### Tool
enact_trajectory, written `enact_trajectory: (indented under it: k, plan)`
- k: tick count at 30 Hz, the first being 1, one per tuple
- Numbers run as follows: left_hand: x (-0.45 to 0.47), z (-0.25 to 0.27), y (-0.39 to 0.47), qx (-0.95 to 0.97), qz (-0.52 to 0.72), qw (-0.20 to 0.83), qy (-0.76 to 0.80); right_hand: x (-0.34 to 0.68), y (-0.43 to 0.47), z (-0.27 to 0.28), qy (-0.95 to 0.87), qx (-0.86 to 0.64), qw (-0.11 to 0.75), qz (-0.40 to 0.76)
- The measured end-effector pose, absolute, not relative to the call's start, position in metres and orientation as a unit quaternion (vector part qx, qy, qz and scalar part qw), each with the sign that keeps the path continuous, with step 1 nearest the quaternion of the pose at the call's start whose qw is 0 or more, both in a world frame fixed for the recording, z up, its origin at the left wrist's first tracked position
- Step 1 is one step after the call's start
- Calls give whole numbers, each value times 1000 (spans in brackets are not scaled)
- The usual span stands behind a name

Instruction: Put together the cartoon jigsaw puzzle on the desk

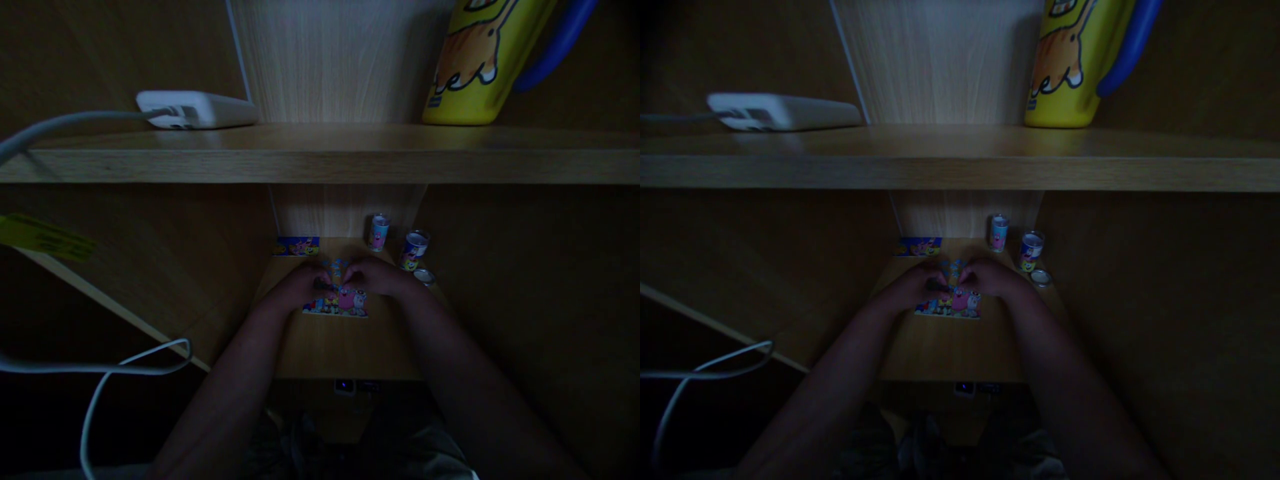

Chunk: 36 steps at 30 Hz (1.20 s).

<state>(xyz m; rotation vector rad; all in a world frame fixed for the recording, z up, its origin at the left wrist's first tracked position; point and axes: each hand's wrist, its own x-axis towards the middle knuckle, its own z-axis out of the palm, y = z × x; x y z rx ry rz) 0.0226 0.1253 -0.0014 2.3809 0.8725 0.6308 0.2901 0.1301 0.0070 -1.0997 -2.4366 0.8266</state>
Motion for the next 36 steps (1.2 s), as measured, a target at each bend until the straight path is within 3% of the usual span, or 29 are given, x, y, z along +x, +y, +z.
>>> enact_trajectory:
  k: [10, 26, 36]
  plan:
    - [24, 1, 121, 862, 201, 298, 358, 284, 130, 5, -837, -403, 144, 341]
    - [25, -5, 122, 854, 217, 357, 311, 283, 134, -6, -810, -359, 196, 421]
    - [27, 2, 117, 851, 208, 375, 303, 284, 135, -2, -825, -387, 201, 359]
